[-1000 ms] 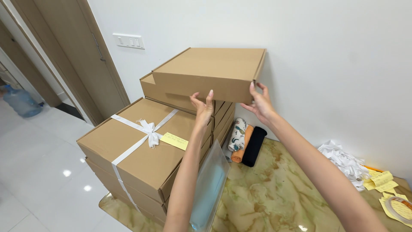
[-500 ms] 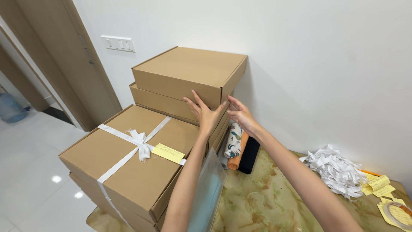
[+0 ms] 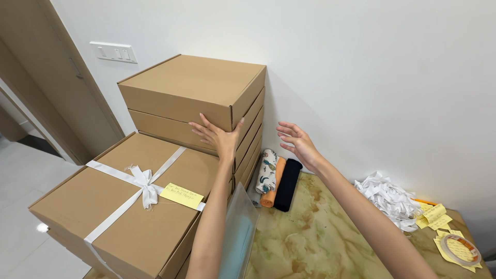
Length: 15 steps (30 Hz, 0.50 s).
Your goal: The person organizes shipping boxes and packs rolled fabric items into plastic bags on a table.
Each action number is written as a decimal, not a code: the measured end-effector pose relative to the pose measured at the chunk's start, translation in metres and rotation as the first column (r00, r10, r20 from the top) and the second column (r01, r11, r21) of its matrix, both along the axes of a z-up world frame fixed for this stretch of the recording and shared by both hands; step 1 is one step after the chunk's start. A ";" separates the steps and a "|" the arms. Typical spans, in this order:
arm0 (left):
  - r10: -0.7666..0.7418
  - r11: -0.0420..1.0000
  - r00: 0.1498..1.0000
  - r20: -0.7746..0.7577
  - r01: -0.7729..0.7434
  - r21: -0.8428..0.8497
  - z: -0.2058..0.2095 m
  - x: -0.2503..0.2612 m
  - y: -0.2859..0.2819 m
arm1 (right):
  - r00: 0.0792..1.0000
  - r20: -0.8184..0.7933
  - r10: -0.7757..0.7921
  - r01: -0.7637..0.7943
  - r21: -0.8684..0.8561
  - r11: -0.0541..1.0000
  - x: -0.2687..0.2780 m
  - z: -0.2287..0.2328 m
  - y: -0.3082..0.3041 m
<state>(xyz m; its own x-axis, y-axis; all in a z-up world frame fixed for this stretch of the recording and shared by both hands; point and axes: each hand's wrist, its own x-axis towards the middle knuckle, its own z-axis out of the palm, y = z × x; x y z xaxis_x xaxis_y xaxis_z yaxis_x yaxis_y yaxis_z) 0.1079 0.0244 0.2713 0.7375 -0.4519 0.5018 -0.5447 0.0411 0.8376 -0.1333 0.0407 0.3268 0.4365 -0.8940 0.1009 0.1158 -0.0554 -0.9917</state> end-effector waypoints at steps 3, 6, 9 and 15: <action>-0.052 0.997 0.999 -0.005 0.051 -0.058 0.000 0.001 0.013 | 0.999 0.045 -0.016 0.015 0.015 1.000 -0.001 0.003 0.002; -0.083 0.994 0.997 -0.007 0.082 -0.066 -0.008 0.010 0.017 | 0.997 0.063 -0.048 0.046 0.025 0.999 -0.013 0.003 0.001; -0.062 0.998 0.998 0.025 0.062 -0.027 -0.013 0.017 0.010 | 0.993 0.098 -0.070 0.065 0.051 0.997 -0.027 0.003 -0.002; -0.155 0.988 0.987 -0.028 0.155 -0.030 -0.002 0.014 0.032 | 0.987 0.144 -0.066 0.059 0.051 0.997 -0.041 0.015 0.014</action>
